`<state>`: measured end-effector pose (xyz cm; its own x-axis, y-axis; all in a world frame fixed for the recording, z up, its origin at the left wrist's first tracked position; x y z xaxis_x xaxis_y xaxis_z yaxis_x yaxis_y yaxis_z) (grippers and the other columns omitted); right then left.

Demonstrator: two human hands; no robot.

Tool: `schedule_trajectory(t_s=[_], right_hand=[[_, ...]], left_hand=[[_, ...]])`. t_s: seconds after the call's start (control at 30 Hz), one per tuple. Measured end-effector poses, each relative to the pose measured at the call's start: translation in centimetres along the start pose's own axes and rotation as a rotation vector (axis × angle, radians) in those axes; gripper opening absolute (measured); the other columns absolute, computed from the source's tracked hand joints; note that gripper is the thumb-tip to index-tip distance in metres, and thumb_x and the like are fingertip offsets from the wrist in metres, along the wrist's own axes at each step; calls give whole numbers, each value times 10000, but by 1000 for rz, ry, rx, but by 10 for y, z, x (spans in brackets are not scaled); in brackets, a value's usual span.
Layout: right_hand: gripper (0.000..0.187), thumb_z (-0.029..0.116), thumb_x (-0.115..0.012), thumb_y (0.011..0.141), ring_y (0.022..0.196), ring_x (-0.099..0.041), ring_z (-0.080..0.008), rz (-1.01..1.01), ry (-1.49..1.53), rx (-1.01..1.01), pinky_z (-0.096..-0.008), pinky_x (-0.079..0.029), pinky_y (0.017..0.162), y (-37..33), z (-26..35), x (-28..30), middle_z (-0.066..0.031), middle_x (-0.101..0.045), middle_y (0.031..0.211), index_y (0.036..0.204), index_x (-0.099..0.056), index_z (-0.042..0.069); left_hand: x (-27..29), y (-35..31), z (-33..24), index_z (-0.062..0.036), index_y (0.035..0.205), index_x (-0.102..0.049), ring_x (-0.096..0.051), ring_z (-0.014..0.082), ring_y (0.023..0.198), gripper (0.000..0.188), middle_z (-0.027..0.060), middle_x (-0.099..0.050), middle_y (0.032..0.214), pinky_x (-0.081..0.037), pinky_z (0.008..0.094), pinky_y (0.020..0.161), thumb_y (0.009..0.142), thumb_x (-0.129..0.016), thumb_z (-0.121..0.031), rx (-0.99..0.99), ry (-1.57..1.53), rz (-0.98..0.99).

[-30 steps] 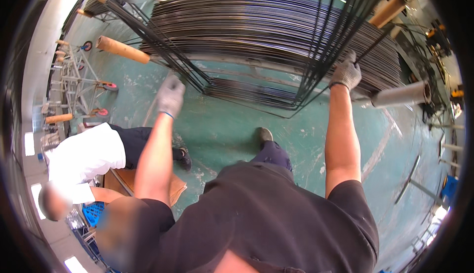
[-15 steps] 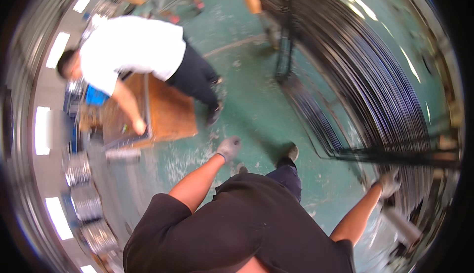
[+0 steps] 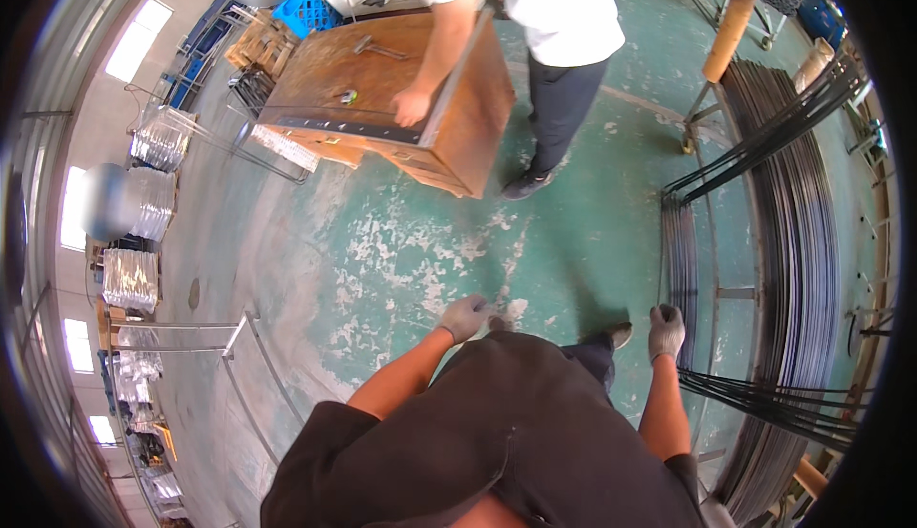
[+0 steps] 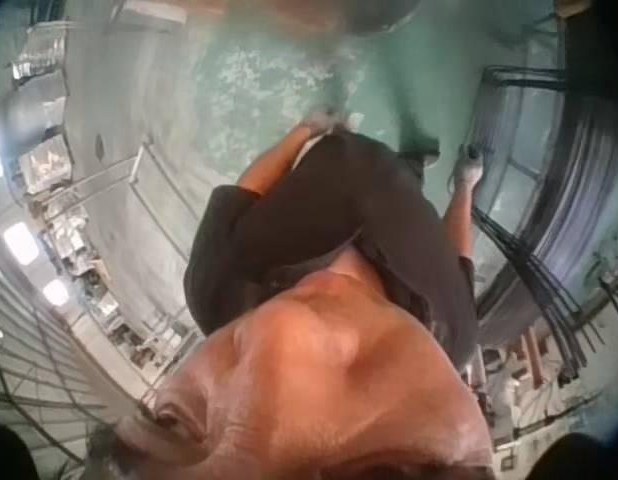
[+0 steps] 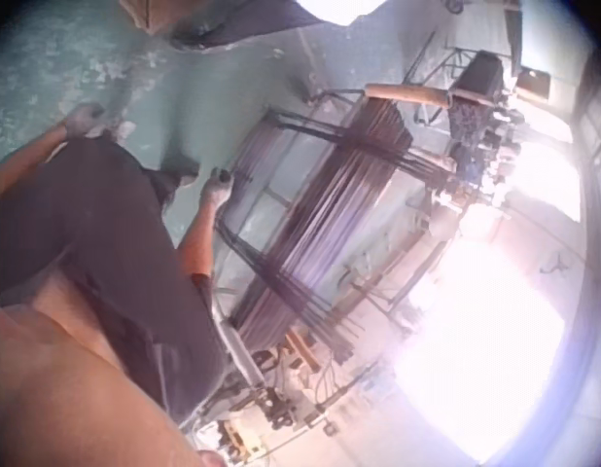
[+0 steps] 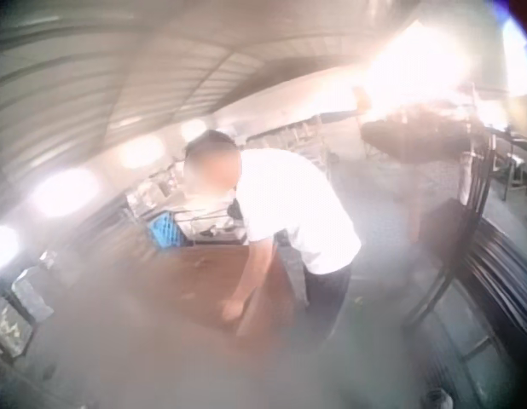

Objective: The person picks up and stacks long metal rods in a workshop, moving them between a wooden workbench and a rack. Another person is present and also handles rods nearby.

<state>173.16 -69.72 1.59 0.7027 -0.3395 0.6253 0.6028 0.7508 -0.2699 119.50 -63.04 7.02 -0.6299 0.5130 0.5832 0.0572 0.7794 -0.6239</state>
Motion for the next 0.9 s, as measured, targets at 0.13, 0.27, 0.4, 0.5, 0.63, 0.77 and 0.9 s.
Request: schedule_trajectory(t_s=[0.13,0.27,0.4,0.5,0.63,0.77,0.9], right_hand=[[326,282,-764,907,855,-745,-227,111,-90,-38,-366,-575,832,-38,70,-74,-125,-778,928,1094,-752,15],[324,282,-773,892,827,-744,-216,293,-219,-93,-363,-584,798,-91,123,-152,-123,-775,913,1087,-763,23],[373,347,-778,888,1012,-754,-321,532,-525,-68,-415,-580,922,-112,153,-237,-189,-785,1055,1120,-775,55],[418,410,-778,882,1158,-711,-390,635,-670,-61,-455,-550,1018,-116,173,-303,-231,-762,1173,1138,-778,80],[428,415,-777,878,1141,-715,-393,697,-728,-1,-464,-554,1003,-113,238,-405,-236,-761,1162,1138,-773,75],[445,428,-750,884,1130,-710,-412,800,-752,88,-482,-556,986,-117,326,-525,-250,-756,1143,1142,-768,66],[408,408,-733,899,1085,-716,-408,1005,-925,438,-490,-557,956,-141,421,-665,-217,-764,1105,1121,-760,67]], left_hand=[[58,-18,199,-65,1243,-729,-700,389,1184,397,214,-748,1219,-547,442,1003,949,-638,-315,75,-103,-359],[108,-68,321,-56,1237,-745,-716,387,1166,407,220,-763,1192,-560,425,992,916,-676,-297,334,-118,-435],[121,-80,396,-66,1201,-751,-685,397,1204,380,209,-744,1236,-538,467,1038,905,-639,-275,447,-223,-379],[127,-66,417,-78,1230,-754,-708,376,1196,397,200,-758,1240,-550,423,1027,911,-664,-296,454,-412,-383],[156,-29,441,-115,1277,-726,-724,392,1154,406,203,-766,1207,-565,449,992,937,-683,-333,364,-417,-256],[233,-7,471,-134,1298,-708,-728,407,1127,404,222,-759,1190,-575,485,958,961,-666,-352,282,-332,-227],[383,21,479,-113,1242,-752,-770,292,1035,383,172,-794,1088,-593,393,888,943,-710,-349,302,-131,-435]])
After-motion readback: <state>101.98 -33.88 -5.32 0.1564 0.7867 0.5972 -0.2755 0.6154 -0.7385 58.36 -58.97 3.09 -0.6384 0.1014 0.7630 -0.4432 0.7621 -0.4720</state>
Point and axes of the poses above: each hand's wrist, its own y-axis towards the middle knuckle, its own x-axis out of the back of the hand, z = x × y, the point moved 8 cm from there along y, towards the middle knuckle
